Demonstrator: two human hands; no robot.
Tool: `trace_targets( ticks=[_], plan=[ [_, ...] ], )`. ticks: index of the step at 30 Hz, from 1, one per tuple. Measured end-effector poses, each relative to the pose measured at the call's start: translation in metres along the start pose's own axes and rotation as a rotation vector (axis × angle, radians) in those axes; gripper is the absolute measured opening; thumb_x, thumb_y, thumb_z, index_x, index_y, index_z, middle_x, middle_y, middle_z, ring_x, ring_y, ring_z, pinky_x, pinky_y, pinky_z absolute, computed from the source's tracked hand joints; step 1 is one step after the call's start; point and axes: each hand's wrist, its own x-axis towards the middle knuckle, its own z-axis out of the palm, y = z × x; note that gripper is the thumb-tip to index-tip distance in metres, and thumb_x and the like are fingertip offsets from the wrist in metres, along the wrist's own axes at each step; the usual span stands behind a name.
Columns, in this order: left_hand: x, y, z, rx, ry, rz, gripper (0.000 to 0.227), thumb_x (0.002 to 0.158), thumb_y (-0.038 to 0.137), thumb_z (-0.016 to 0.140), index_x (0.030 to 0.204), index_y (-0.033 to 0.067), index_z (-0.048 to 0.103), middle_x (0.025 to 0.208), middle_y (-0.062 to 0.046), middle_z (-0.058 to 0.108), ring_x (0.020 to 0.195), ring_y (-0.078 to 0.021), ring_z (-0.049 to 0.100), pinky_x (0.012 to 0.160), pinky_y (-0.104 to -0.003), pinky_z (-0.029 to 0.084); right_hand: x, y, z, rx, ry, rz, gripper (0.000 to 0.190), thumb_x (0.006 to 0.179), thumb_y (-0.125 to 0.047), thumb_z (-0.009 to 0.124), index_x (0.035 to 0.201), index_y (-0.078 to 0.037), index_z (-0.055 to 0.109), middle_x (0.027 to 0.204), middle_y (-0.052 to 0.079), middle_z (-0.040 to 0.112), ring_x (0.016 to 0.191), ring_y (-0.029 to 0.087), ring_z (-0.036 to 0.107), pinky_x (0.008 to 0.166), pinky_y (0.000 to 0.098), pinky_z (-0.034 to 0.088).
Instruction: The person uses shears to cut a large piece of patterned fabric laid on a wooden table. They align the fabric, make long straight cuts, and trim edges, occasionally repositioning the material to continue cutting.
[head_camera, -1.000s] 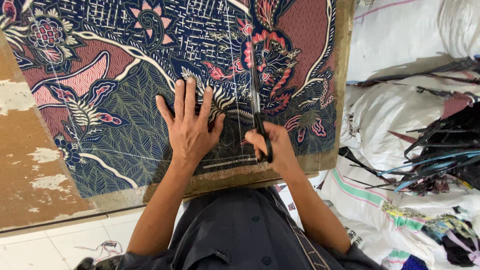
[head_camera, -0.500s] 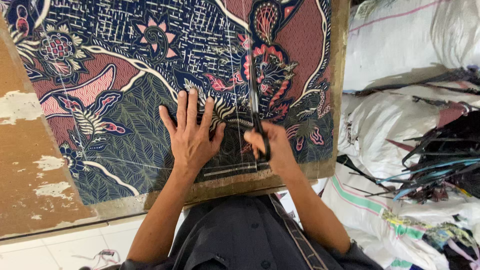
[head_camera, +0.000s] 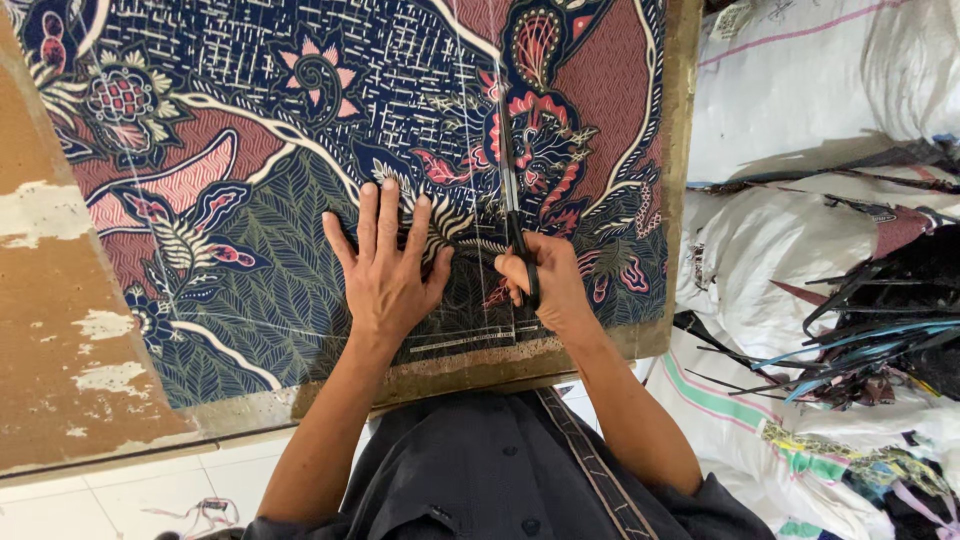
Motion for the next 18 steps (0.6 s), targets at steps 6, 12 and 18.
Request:
trace_targets(
  ticks=[6, 12, 18],
  plan=[
    [0.002, 0.001, -0.002, -0.012, 0.010, -0.007, 0.061, 0.099, 0.044, 0.071, 0.150, 0.0141, 0.057, 0.163, -0.022, 0.040, 0.155, -0.0403, 0.032, 0.122, -0.072, 0.010, 0.000, -0.006, 0.004, 0.031, -0.003, -0.001, 0.016, 0.087, -0.013, 0.075, 0.082, -0.001, 0.065, 0.063, 0.002, 0.058, 0.049, 0.008, 0.055, 0.043, 0.0257, 0.043],
    [0.001, 0.003, -0.003, 0.006, 0.007, -0.007, 0.059, 0.099, 0.044, 0.071, 0.148, 0.0136, 0.059, 0.163, -0.021, 0.041, 0.154, -0.0401, 0.032, 0.122, -0.071, 0.011, 0.010, -0.023, 0.008, -0.024, -0.019, -0.013, 0.021, 0.087, -0.019, 0.077, 0.080, -0.002, 0.066, 0.058, 0.001, 0.056, 0.046, 0.009, 0.053, 0.043, 0.0255, 0.043],
    [0.003, 0.002, -0.002, 0.016, 0.011, -0.004, 0.060, 0.098, 0.045, 0.071, 0.148, 0.0145, 0.059, 0.163, -0.021, 0.040, 0.154, -0.0393, 0.032, 0.121, -0.071, 0.011, 0.017, -0.022, 0.008, -0.013, -0.021, -0.029, 0.021, 0.085, -0.019, 0.076, 0.080, -0.002, 0.065, 0.059, 0.002, 0.058, 0.047, 0.010, 0.054, 0.043, 0.0268, 0.043]
  ],
)
